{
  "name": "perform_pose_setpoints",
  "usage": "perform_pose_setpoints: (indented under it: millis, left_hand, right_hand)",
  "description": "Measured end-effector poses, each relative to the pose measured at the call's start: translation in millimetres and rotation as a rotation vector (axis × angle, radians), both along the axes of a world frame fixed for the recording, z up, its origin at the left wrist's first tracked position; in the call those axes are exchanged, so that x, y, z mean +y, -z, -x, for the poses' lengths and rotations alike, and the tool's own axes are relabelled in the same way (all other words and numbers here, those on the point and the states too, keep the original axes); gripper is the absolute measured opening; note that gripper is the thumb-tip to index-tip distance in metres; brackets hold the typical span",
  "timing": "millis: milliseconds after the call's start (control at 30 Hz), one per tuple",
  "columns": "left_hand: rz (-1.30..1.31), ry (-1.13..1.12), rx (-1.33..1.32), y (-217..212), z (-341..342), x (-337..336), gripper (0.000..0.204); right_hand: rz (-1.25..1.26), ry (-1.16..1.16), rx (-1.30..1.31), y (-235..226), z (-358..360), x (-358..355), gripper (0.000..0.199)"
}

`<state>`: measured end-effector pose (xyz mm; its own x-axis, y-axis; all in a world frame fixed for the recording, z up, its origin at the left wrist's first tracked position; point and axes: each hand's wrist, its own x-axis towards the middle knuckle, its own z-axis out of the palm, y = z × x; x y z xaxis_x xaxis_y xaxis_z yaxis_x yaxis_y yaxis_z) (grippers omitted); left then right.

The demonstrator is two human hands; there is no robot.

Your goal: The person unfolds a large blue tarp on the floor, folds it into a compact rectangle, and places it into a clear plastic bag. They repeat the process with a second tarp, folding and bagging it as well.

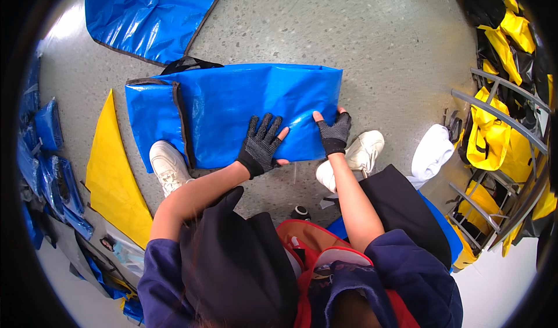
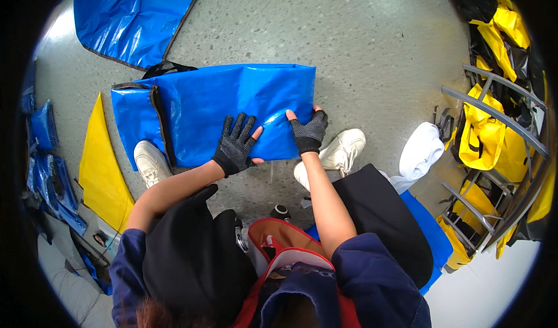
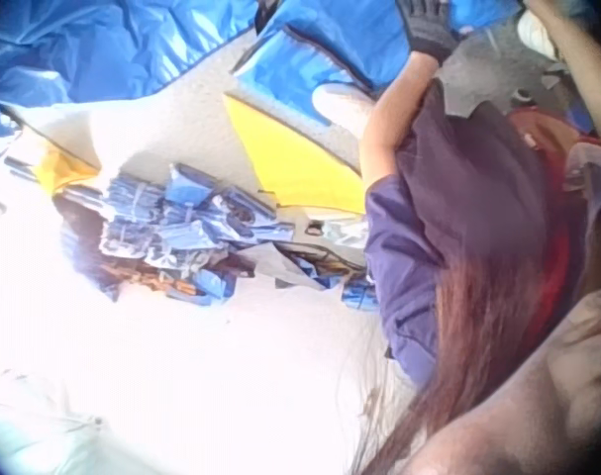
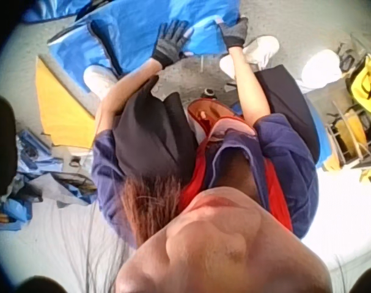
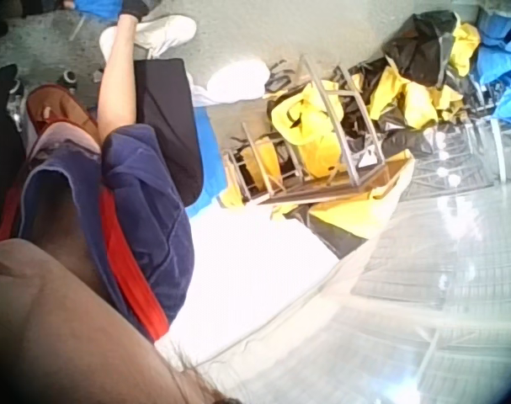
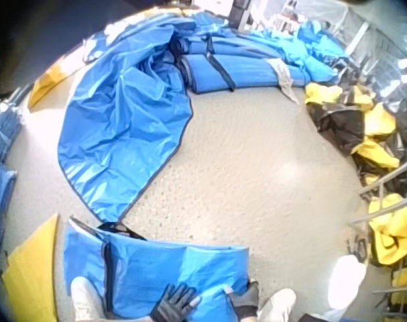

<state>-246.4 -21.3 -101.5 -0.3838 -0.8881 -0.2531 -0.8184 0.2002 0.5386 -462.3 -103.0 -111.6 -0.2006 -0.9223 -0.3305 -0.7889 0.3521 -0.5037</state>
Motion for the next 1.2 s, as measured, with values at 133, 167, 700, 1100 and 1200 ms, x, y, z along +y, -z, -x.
perform_pose_setpoints:
  millis: [133, 167, 700, 1100, 1200]
  left_hand:
    - [0.169, -0.098, -0.011, 29, -13, -9, 0.094]
    - [0.289, -0.129, -0.027, 36, -16, -21, 0.095]
    - [0.574, -0.175, -0.164, -83, -197, 24, 0.054]
    - [0.328, -0.572, -0.122, 44, -176, 6, 0.081]
    - [0.382, -0.525, -0.084, 35, -179, 6, 0.073]
  right_hand:
    - [-0.274, -0.031, -0.175, -24, 4, -16, 0.073]
    - [-0.253, -0.004, -0.327, -37, 3, -17, 0.062]
    - [-0.174, -0.769, 0.009, -93, -234, 60, 0.024]
    - [0.005, -0.937, 0.138, -27, -249, 110, 0.032]
    - [0.14, -0.952, 0.04, -26, -221, 148, 0.064]
